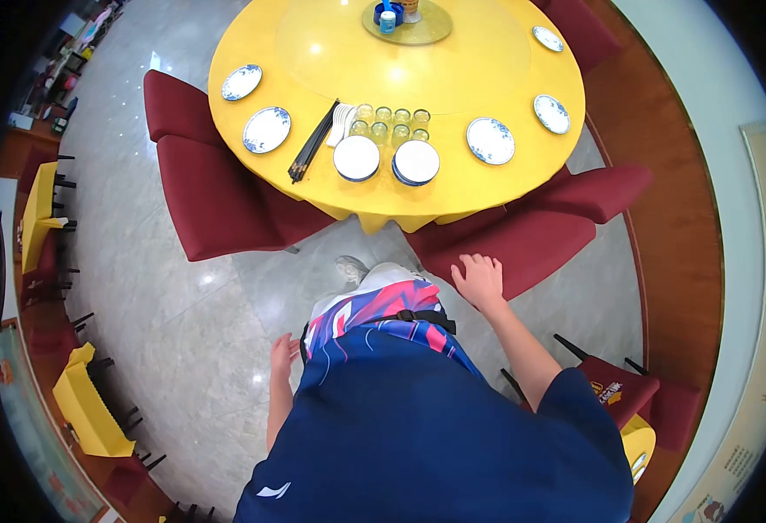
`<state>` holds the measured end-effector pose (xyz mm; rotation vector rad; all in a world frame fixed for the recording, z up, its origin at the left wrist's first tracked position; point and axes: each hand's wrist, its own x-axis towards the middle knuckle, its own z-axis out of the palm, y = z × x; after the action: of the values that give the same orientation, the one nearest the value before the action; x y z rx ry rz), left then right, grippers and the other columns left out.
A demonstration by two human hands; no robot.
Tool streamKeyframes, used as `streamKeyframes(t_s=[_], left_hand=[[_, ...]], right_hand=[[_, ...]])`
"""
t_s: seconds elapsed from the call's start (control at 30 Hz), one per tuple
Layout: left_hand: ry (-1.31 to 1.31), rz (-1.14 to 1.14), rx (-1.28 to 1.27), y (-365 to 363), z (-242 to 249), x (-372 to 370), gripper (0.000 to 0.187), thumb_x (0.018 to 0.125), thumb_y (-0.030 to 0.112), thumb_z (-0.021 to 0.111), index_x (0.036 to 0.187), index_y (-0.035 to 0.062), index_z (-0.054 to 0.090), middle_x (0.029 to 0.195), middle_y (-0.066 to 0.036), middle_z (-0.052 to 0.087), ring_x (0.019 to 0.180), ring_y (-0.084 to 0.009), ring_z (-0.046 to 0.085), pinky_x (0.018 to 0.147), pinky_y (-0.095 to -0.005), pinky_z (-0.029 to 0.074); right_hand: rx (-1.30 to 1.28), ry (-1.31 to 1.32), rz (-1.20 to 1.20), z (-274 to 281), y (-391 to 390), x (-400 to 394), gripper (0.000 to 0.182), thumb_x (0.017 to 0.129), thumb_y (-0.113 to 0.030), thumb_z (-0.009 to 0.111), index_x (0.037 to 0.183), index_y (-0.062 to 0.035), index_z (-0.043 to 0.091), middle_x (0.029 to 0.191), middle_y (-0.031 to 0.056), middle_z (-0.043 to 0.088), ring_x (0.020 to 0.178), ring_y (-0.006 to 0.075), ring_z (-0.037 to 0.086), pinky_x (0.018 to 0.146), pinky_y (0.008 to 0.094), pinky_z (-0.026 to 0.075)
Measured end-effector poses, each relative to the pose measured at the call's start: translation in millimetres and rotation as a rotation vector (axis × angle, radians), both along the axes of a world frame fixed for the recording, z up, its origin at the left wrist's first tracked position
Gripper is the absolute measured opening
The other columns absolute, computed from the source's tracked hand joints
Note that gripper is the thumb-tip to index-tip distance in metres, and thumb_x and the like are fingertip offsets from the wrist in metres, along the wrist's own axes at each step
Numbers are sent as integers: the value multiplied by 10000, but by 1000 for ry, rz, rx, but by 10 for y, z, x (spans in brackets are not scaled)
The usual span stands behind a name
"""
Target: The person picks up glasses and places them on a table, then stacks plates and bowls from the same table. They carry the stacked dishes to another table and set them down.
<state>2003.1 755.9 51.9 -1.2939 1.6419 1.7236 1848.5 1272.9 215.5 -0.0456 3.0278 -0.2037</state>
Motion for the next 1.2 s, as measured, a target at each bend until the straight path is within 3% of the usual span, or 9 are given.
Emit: streamKeyframes(t_s=[0.1, 0.2, 0.3, 0.43, 0.57, 0.7, 0.83, 1.03, 1.2], left_hand=[[-21, -30, -33, 80, -22, -45, 363, 930, 373, 554, 1197, 128, 580, 1009, -73, 680, 895, -160, 633, 749, -349, 479], [-14, 54, -86, 206, -62, -7, 350, 920, 364, 578, 1153, 106, 615, 960, -64, 680, 831, -154, 629, 690, -310, 478], [21, -58, -206, 293, -294, 148, 346, 909, 323, 597, 1082, 29, 655, 878, -63, 674, 757, -148, 616, 638, -287, 481], [77, -3, -231, 395, -618, 310, 327, 880, 217, 601, 1008, -78, 659, 813, -76, 659, 728, -145, 601, 652, -299, 493], [75, 10, -210, 616, -143, 178, 322, 863, 214, 604, 1006, -68, 665, 828, -86, 667, 746, -158, 613, 671, -306, 497], [19, -71, -281, 454, -718, 212, 341, 847, 238, 595, 1006, -54, 674, 869, -136, 690, 800, -205, 645, 716, -334, 503], [5, -134, -399, 661, -348, 168, 357, 846, 261, 589, 1013, -41, 678, 913, -163, 699, 845, -227, 659, 748, -349, 501], [25, 60, -410, 843, -510, 213, 307, 843, 251, 609, 981, -10, 691, 877, -129, 700, 836, -221, 649, 752, -354, 502], [52, 15, -498, 866, -618, 274, 284, 833, 244, 620, 940, -8, 693, 852, -150, 694, 818, -234, 651, 751, -360, 503]], right_hand=[[-42, 63, 147, 109, 73, 192, 174, 803, -261, 635, 773, -91, 649, 774, 60, 640, 839, 249, 613, 840, 426, 441], [-167, 247, 226, 124, 109, 222, 112, 704, -154, 649, 651, -94, 571, 655, 55, 568, 683, 231, 569, 659, 367, 436], [-232, 272, 211, 126, 114, 222, 130, 687, -138, 646, 625, -92, 541, 629, 50, 546, 647, 226, 554, 616, 358, 426], [-245, 251, 201, 178, 88, 214, 133, 693, -139, 646, 619, -94, 545, 627, 43, 539, 645, 221, 552, 615, 357, 421], [-226, 217, 233, 146, 111, 212, 131, 698, -148, 650, 619, -97, 558, 652, 38, 540, 671, 218, 553, 624, 357, 417], [-166, 204, 255, 136, 116, 202, 121, 691, -171, 653, 637, -92, 579, 689, 46, 537, 702, 230, 547, 632, 371, 413], [-123, 227, 297, 129, 121, 225, 121, 696, -180, 645, 639, -92, 584, 699, 48, 536, 698, 231, 541, 625, 378, 404], [-150, 220, 311, 98, 119, 256, 121, 699, -187, 639, 633, -95, 598, 686, 53, 541, 693, 233, 548, 625, 382, 413], [-142, 224, 320, 86, 120, 264, 134, 694, -188, 636, 609, -101, 579, 670, 45, 537, 682, 230, 546, 620, 378, 410]])
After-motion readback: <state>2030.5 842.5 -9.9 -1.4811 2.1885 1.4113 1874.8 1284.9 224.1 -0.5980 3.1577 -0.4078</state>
